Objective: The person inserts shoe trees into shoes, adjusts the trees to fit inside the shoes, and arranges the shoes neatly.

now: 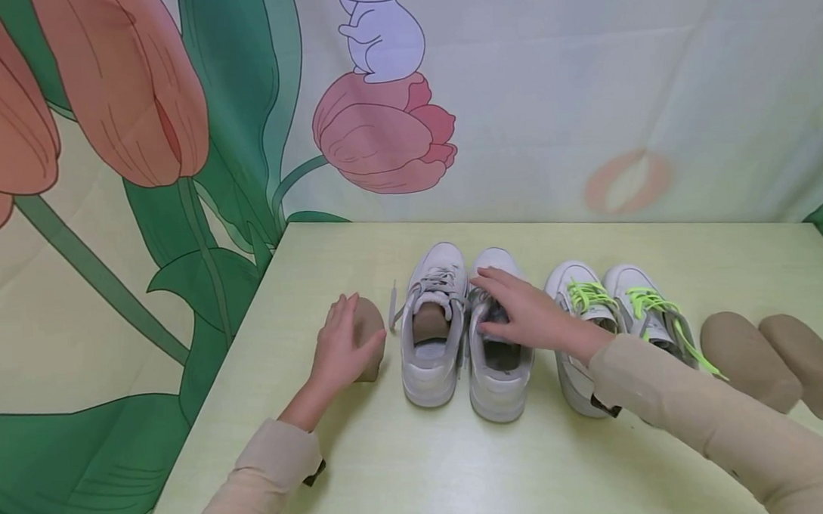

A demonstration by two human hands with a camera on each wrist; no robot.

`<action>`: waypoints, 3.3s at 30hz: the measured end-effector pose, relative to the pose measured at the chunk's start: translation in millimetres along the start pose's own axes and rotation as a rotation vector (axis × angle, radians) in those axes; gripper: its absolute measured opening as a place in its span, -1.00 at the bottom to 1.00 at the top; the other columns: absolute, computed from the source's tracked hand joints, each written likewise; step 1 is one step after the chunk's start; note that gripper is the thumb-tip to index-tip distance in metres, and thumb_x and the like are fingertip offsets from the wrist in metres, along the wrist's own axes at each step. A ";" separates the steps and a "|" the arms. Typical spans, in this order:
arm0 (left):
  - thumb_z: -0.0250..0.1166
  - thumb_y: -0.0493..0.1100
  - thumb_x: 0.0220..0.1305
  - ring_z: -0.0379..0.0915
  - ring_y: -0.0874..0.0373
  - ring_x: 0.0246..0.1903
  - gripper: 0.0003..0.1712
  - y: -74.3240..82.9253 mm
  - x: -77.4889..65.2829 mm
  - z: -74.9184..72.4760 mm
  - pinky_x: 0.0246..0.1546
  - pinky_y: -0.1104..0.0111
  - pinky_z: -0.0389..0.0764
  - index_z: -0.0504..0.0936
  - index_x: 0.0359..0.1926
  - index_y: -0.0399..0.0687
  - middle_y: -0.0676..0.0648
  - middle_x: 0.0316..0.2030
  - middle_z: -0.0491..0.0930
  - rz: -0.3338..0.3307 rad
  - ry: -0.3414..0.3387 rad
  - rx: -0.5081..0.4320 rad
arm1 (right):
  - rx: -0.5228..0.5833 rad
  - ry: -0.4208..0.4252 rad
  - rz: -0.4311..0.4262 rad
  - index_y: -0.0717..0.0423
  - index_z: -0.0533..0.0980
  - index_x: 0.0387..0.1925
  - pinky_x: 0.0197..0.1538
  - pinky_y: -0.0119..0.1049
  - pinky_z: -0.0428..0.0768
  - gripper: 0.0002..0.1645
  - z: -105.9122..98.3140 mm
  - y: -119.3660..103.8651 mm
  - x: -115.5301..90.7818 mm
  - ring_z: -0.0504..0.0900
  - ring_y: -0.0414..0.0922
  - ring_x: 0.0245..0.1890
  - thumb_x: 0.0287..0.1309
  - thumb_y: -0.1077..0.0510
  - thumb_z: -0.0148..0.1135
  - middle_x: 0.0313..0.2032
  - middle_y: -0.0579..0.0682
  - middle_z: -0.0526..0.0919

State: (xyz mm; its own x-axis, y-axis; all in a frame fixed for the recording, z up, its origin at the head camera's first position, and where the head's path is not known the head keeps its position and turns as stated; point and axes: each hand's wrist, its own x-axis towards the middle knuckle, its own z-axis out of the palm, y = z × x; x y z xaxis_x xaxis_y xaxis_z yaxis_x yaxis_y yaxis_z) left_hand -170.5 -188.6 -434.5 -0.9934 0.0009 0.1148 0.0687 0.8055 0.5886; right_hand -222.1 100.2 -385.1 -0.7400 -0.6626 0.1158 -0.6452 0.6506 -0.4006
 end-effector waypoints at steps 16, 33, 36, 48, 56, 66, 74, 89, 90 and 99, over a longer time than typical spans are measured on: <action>0.18 0.11 0.07 -0.20 -0.24 0.30 -0.05 -15.2 -2.4 7.7 0.15 -0.18 0.00 -0.07 0.32 -0.23 -0.39 0.30 -0.12 -0.046 -0.020 0.016 | -0.073 -0.059 0.039 0.18 -0.08 0.32 0.24 0.03 0.14 0.21 11.5 9.4 -12.2 -0.04 0.16 0.31 -0.28 -0.06 0.42 0.32 0.27 -0.08; 0.24 0.10 0.01 -0.22 -0.25 0.30 0.02 -22.4 -2.6 14.3 0.15 -0.17 0.01 -0.12 0.33 -0.19 -0.39 0.31 -0.18 -0.083 -0.034 0.014 | -0.167 -0.057 0.107 0.08 -0.15 0.35 0.11 0.02 0.33 0.16 19.0 9.7 -12.1 -0.01 0.11 0.32 -0.18 0.04 0.35 0.34 0.20 -0.09; 0.24 0.10 0.00 -0.22 -0.25 0.30 0.03 -22.9 -2.5 14.5 0.15 -0.17 0.01 -0.12 0.33 -0.19 -0.39 0.31 -0.18 -0.085 -0.038 0.014 | -0.159 -0.053 0.111 0.07 -0.15 0.35 0.01 0.00 0.42 0.10 19.5 9.9 -12.2 0.02 0.11 0.31 -0.13 0.08 0.30 0.33 0.19 -0.07; 0.26 0.11 -0.01 -0.15 -0.33 0.26 0.06 -23.8 -4.3 13.2 0.13 -0.18 0.05 -0.15 0.33 -0.18 -0.38 0.32 -0.21 -0.112 -0.061 0.022 | -0.089 -0.006 0.050 0.13 -0.06 0.33 0.13 0.00 0.32 -0.16 18.7 10.6 -16.6 0.07 0.12 0.29 0.05 0.11 0.05 0.32 0.18 0.01; 0.35 0.05 -0.10 -0.04 -0.36 0.22 0.11 -26.4 -6.8 11.3 0.10 -0.15 0.14 -0.14 0.33 -0.14 -0.36 0.32 -0.24 -0.112 -0.061 -0.030 | -0.066 -0.028 0.013 0.16 -0.07 0.33 0.24 -0.02 0.16 -0.24 18.3 15.4 -17.6 0.05 0.13 0.29 0.17 0.08 -0.02 0.32 0.21 -0.02; 0.42 0.02 -0.19 -0.04 -0.26 0.25 0.23 -29.5 -10.1 9.2 0.15 -0.07 0.14 -0.22 0.35 -0.11 -0.30 0.34 -0.30 -0.123 -0.097 -0.080 | -0.054 -0.038 -0.003 0.16 -0.03 0.32 0.26 -0.04 0.14 -0.30 15.0 16.8 -17.1 0.07 0.12 0.29 0.22 0.07 -0.07 0.31 0.21 0.03; 0.45 -0.02 -0.22 -0.14 -0.21 0.29 0.24 -32.1 -10.7 9.9 0.19 -0.05 0.08 -0.20 0.34 -0.16 -0.29 0.34 -0.25 -0.116 -0.109 -0.115 | -0.048 -0.038 0.003 0.17 0.00 0.31 0.25 -0.04 0.15 -0.30 14.3 16.4 -16.7 0.09 0.12 0.29 0.22 0.07 -0.05 0.30 0.22 0.06; 0.41 -0.02 -0.14 -0.17 -0.18 0.31 0.05 -33.5 -13.4 11.4 0.23 0.00 0.04 0.01 0.31 -0.13 -0.29 0.34 -0.22 -0.168 -0.156 -0.182 | -0.052 -0.028 0.008 0.16 0.08 0.29 0.20 -0.03 0.23 -0.30 10.9 15.5 -14.7 0.18 0.11 0.25 0.18 0.02 0.02 0.27 0.19 0.15; 0.41 -0.02 -0.14 -0.17 -0.20 0.30 0.01 -33.7 -13.5 11.2 0.22 -0.01 0.04 0.07 0.29 -0.13 -0.30 0.34 -0.23 -0.168 -0.161 -0.178 | -0.054 -0.025 0.008 0.15 0.09 0.29 0.20 -0.03 0.24 -0.31 10.5 15.5 -14.6 0.19 0.11 0.24 0.18 0.02 0.02 0.27 0.19 0.15; 0.42 0.00 -0.17 -0.15 -0.28 0.28 -0.09 -36.5 -15.1 9.8 0.18 -0.05 0.09 0.21 0.23 -0.05 -0.37 0.32 -0.19 -0.176 -0.183 -0.183 | -0.033 -0.016 0.015 0.07 0.16 0.26 0.14 -0.02 0.31 -0.37 9.6 20.9 -13.4 0.26 0.11 0.21 0.19 0.00 0.00 0.27 0.14 0.19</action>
State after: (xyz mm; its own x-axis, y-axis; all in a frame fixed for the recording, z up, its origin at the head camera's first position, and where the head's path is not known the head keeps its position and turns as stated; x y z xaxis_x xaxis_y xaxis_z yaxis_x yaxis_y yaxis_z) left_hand -158.9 -212.1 -465.6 -0.9904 -0.0093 -0.1377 -0.1069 0.6824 0.7232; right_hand -223.9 119.1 -403.7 -0.7466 -0.6584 0.0956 -0.6404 0.6722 -0.3715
